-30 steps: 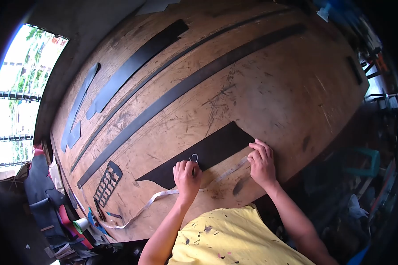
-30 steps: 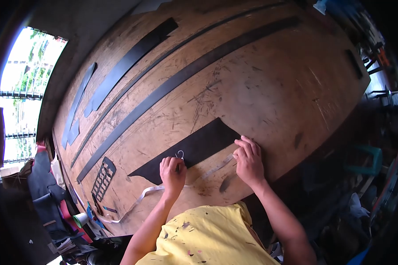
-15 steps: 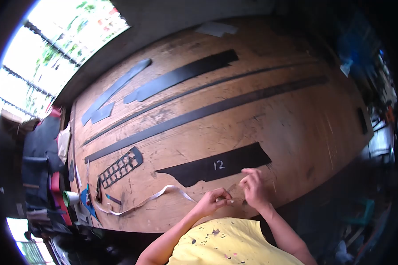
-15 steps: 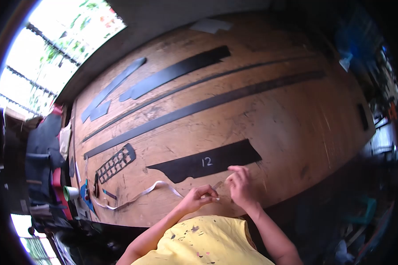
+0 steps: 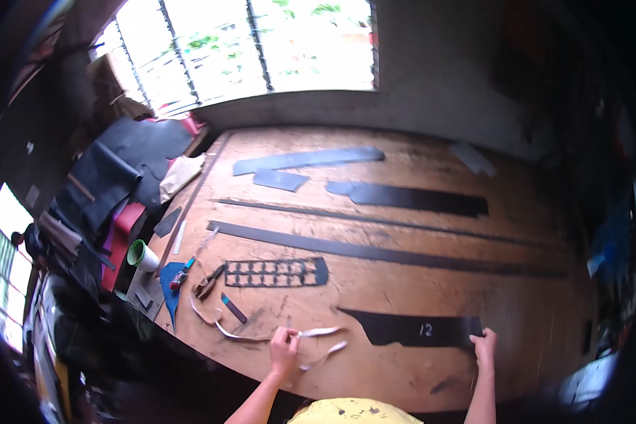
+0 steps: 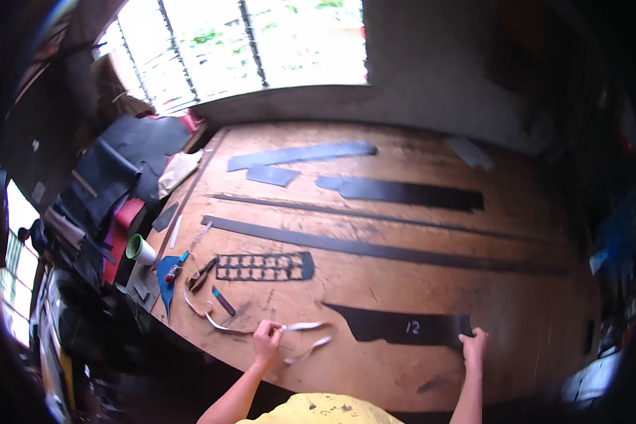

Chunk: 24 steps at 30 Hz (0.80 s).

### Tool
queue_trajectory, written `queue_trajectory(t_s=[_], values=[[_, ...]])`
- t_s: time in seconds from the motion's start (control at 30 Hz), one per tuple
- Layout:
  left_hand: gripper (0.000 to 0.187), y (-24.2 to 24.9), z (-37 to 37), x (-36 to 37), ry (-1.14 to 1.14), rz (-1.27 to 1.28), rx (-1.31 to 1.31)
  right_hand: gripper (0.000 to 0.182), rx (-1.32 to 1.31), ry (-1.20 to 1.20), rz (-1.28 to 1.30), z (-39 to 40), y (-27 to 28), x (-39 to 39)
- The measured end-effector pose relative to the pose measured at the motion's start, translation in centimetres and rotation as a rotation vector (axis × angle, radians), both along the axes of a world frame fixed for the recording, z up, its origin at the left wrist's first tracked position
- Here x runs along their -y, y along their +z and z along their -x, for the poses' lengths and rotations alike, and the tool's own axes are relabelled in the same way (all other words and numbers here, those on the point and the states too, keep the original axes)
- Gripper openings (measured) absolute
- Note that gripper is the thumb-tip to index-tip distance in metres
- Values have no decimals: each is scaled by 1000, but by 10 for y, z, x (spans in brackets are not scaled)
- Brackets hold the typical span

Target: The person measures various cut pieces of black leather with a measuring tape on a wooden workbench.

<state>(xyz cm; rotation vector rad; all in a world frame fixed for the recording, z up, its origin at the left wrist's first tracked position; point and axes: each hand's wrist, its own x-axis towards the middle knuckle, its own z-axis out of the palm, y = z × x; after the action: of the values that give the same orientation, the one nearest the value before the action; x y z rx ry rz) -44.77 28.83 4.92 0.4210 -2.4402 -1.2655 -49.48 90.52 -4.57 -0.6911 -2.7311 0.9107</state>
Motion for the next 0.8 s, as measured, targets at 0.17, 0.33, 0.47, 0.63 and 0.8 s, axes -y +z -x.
queue_trajectory(t_s=[0.17,0.33,0.47,0.63,0.8], values=[[8,-33,-8,8,-222,55,-12,17,51,117,455,91,276,155],[10,-34,-4,15,-310,31,-120,28,23,517,352,179,418,332],[9,-24,-3,16,-348,-14,-143,31,-44,743,315,235,478,466],[10,-30,-6,11,-302,25,-104,42,-292,833,512,324,510,592],[10,-29,-3,13,-297,39,-64,62,-373,872,814,415,483,666]])
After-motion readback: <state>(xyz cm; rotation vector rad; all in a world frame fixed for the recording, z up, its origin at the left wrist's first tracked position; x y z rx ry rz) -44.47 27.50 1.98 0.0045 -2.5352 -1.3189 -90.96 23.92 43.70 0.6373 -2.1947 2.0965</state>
